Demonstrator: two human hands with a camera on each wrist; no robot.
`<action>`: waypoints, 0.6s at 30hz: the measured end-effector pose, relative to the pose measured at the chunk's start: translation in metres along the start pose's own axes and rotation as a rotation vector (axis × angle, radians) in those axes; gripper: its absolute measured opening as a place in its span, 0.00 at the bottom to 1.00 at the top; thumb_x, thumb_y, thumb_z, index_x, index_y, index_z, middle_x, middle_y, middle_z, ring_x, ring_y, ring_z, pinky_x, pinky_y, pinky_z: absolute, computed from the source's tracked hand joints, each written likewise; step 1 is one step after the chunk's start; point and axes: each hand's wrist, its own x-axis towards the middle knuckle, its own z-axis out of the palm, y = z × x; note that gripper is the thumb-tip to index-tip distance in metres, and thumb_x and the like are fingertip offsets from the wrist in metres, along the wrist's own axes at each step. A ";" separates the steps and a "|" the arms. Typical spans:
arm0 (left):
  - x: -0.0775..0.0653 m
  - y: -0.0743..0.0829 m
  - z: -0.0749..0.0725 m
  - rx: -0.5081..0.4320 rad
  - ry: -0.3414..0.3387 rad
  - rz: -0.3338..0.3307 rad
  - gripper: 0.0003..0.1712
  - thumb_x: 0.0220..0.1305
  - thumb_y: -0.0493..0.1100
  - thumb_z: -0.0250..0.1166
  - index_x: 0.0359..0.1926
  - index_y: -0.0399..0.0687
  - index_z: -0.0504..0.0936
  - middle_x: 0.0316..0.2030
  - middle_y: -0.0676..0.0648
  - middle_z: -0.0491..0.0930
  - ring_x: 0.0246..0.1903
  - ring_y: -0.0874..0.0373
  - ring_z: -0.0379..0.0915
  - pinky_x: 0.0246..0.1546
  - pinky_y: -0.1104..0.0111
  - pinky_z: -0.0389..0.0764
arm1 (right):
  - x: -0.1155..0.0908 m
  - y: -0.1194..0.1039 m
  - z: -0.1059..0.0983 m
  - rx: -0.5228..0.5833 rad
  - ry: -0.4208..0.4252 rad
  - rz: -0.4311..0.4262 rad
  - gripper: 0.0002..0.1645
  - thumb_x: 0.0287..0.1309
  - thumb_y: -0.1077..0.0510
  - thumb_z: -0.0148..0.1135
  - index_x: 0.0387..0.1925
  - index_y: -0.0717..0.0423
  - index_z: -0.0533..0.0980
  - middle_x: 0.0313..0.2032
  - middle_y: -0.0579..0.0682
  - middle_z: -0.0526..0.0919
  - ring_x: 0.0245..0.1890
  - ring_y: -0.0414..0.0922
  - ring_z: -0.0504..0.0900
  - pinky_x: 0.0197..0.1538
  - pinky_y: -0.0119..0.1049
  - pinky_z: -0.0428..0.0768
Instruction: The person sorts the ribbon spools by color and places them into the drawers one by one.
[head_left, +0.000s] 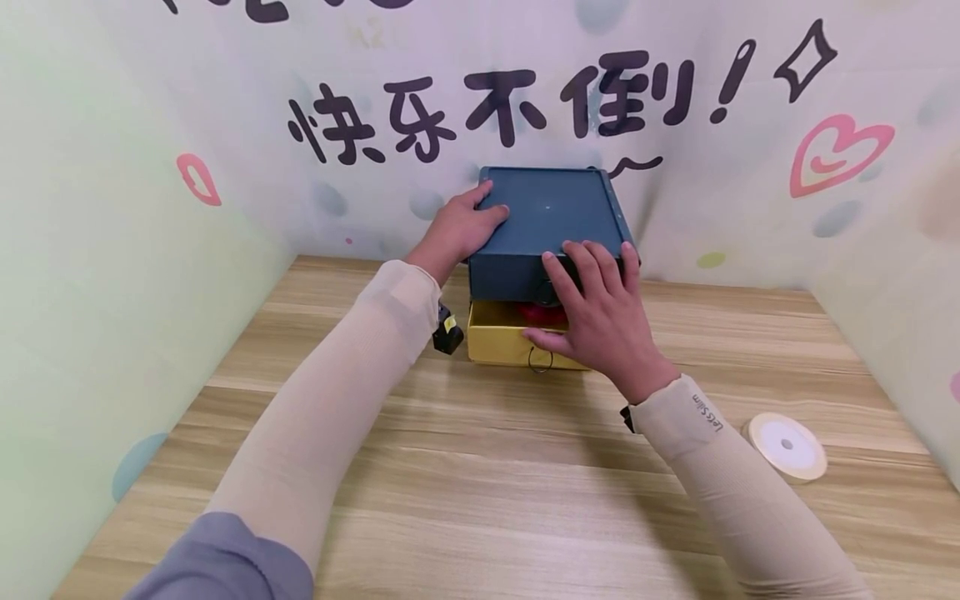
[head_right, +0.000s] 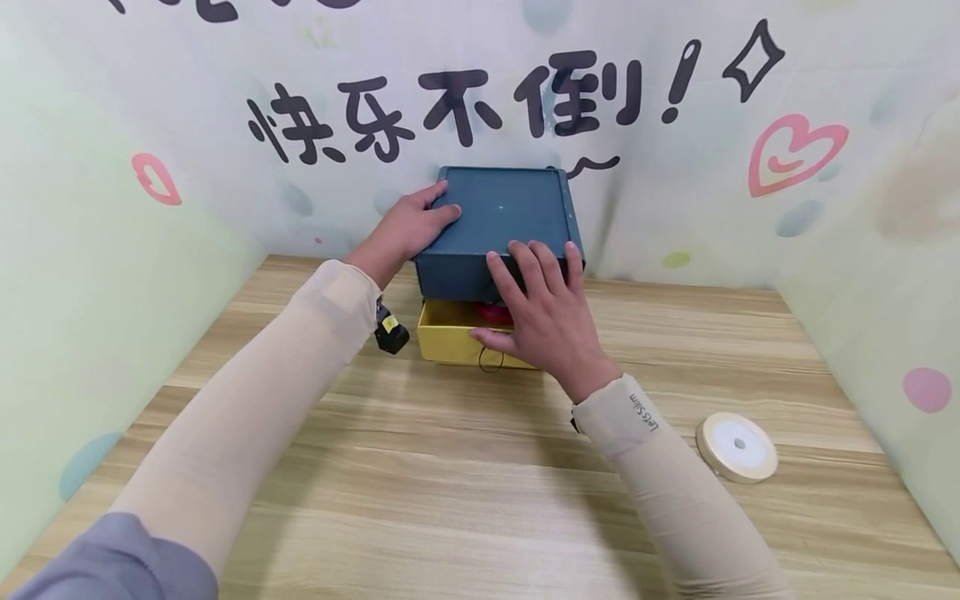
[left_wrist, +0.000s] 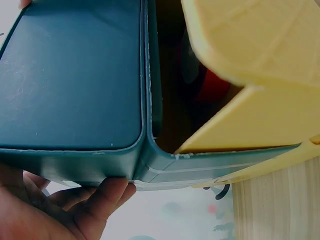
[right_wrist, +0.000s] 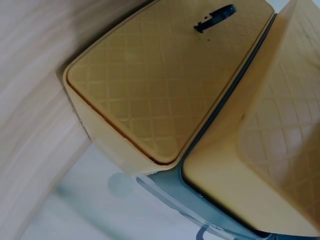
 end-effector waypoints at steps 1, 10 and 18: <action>0.000 0.000 0.000 0.000 0.001 0.000 0.36 0.75 0.59 0.50 0.78 0.68 0.51 0.77 0.54 0.49 0.75 0.55 0.45 0.71 0.59 0.55 | 0.000 0.000 0.000 -0.001 -0.001 0.001 0.55 0.54 0.21 0.51 0.70 0.55 0.62 0.65 0.64 0.63 0.65 0.61 0.61 0.68 0.68 0.46; 0.001 0.000 0.001 -0.001 0.002 0.006 0.36 0.75 0.59 0.51 0.78 0.68 0.51 0.77 0.54 0.49 0.75 0.55 0.46 0.71 0.58 0.55 | 0.000 0.000 0.001 -0.005 0.004 0.007 0.55 0.54 0.21 0.52 0.70 0.54 0.62 0.65 0.64 0.63 0.65 0.62 0.61 0.69 0.67 0.45; 0.000 0.000 0.000 0.003 0.003 -0.001 0.36 0.75 0.60 0.51 0.78 0.69 0.51 0.77 0.54 0.49 0.75 0.55 0.46 0.71 0.58 0.56 | 0.000 0.001 0.004 -0.011 0.017 0.005 0.54 0.54 0.22 0.52 0.70 0.54 0.62 0.65 0.64 0.63 0.65 0.61 0.61 0.69 0.66 0.45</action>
